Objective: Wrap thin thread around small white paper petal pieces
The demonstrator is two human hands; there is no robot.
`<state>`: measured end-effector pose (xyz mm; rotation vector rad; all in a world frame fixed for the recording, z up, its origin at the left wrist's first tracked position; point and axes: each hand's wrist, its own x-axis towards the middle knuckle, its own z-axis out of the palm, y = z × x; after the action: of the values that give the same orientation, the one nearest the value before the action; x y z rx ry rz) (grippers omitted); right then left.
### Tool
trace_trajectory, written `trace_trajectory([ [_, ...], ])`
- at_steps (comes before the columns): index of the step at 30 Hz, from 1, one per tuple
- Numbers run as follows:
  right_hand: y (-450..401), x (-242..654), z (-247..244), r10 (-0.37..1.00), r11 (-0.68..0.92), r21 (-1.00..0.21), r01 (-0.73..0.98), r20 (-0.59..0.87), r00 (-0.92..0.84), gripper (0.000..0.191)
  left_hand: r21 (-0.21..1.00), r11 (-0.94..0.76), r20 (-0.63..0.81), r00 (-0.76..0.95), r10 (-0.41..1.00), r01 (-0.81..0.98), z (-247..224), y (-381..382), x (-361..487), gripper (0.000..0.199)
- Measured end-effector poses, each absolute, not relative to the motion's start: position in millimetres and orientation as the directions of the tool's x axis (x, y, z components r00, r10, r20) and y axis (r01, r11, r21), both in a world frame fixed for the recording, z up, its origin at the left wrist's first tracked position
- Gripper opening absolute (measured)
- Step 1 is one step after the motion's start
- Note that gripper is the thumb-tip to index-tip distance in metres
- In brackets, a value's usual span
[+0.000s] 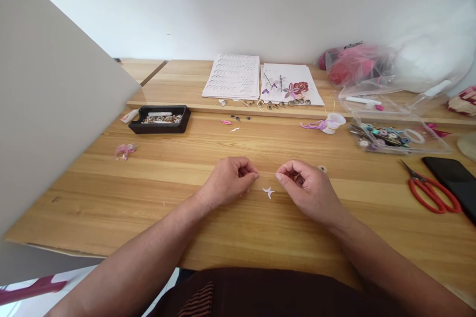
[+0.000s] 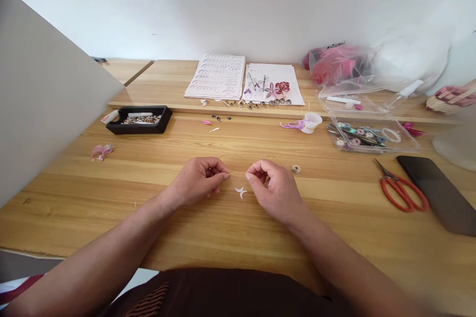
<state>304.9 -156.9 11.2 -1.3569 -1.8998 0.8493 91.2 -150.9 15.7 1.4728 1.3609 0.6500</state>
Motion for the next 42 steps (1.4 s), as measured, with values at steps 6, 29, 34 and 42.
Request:
trace_trajectory([
  [6,-158,309,14,0.865,0.454,-0.662,0.596,0.167,-0.474,0.009,0.873,0.01,-0.125,0.203,0.971,0.488,13,-148,90,0.015],
  [29,-182,299,7,0.615,0.789,-0.319,0.526,0.378,-0.692,0.016,0.932,0.054,-0.122,0.173,0.977,0.358,10,-137,87,0.01],
  [34,-215,303,7,0.592,0.805,-0.21,0.554,0.339,-0.731,0.031,0.941,-0.021,-0.049,0.198,0.979,0.337,1,-131,86,0.012],
  [42,-265,315,-13,0.441,0.882,-0.076,0.464,0.477,-0.76,0.039,0.931,-0.067,-0.003,0.191,0.982,0.359,-2,-130,86,0.013],
])
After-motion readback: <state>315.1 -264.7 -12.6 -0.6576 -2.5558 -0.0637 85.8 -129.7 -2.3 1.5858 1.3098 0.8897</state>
